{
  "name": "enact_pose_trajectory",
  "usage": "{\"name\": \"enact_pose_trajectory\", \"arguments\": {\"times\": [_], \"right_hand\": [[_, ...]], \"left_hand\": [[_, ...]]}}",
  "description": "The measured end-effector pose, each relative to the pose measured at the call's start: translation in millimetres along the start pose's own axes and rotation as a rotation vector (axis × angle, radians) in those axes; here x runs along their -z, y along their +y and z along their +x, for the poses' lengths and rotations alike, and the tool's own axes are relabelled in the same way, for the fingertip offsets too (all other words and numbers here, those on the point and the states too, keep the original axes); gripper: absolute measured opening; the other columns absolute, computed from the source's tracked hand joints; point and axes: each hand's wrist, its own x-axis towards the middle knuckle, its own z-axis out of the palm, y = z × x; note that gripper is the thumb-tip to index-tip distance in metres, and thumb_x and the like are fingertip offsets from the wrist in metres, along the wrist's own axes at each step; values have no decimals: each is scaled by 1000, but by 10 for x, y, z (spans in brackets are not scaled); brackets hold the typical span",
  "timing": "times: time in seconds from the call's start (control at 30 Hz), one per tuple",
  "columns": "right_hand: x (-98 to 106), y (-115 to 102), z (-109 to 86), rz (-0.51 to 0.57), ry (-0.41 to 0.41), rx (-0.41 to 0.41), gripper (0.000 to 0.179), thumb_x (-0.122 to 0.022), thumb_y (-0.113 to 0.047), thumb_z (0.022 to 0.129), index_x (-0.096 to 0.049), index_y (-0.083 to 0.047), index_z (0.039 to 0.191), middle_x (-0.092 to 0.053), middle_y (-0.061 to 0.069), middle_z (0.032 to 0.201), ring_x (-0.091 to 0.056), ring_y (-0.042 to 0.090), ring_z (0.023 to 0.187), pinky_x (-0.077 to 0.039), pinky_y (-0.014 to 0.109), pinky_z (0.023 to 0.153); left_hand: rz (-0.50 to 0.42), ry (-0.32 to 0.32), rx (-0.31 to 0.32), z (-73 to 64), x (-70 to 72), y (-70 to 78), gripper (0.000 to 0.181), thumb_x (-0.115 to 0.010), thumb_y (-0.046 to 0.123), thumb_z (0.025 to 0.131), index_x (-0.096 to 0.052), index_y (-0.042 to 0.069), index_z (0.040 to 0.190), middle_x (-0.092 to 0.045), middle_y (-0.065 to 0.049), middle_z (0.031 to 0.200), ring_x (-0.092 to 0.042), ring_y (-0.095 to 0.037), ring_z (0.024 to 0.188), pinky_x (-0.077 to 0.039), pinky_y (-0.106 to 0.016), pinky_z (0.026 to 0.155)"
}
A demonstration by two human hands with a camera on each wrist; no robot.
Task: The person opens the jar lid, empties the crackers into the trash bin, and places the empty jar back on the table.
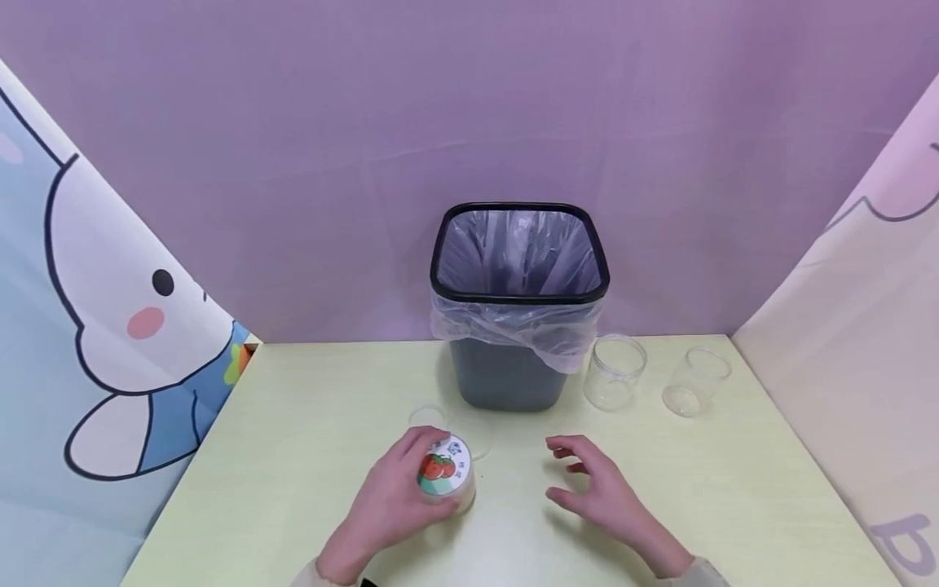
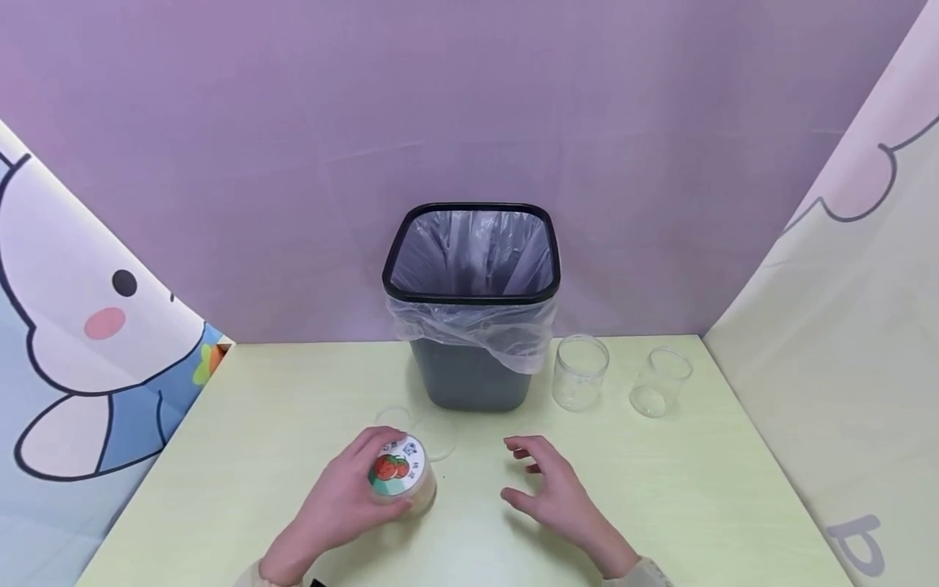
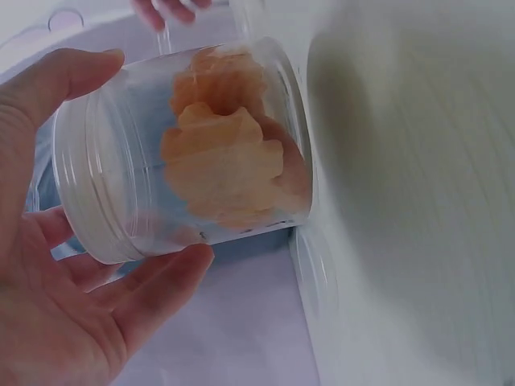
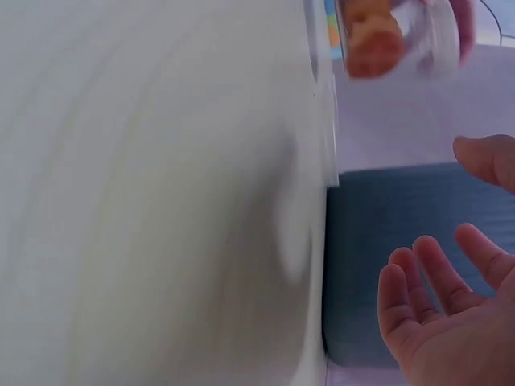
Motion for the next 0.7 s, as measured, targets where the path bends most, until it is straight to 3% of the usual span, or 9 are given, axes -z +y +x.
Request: {"name": "enact_pose_trajectory", "arguments": {"times": [0.13, 0.3, 0.5, 0.7], "right_hand": [[-91, -32, 23, 27, -53, 52, 68, -86, -4, 74, -55, -10, 134, -61, 9, 125, -59, 31, 111, -55, 41, 86], [-195, -69, 44, 82, -122, 40, 71, -87, -8, 74, -52, -5, 137, -59, 15, 129, -57, 29, 118, -53, 40, 91], [-300, -116, 66, 119, -176, 8, 77, -88, -14, 75, -49, -13, 142, -56, 3, 136, -54, 25, 124, -51, 42, 95], [-392, -98, 83, 159, -173, -59, 82, -89, -25, 74, -47, -21, 144, -55, -3, 137, -54, 20, 124, -50, 46, 97]], "left_hand": [[5, -19, -70, 24, -85, 95, 76, -90, 41, 64, -56, 25, 130, -51, 14, 131, -56, -7, 99, -53, -29, 81], [30, -37, -137, 61, -171, 195, 78, -89, 43, 65, -56, 21, 132, -51, 11, 133, -57, -10, 105, -53, -32, 84], [23, -52, -198, 119, -290, 262, 77, -90, 41, 65, -57, 19, 131, -53, 7, 132, -57, -13, 109, -53, -33, 86], [14, -66, -212, 161, -384, 272, 80, -91, 46, 63, -56, 19, 130, -53, 8, 131, -57, -12, 110, -52, -31, 88]]}}
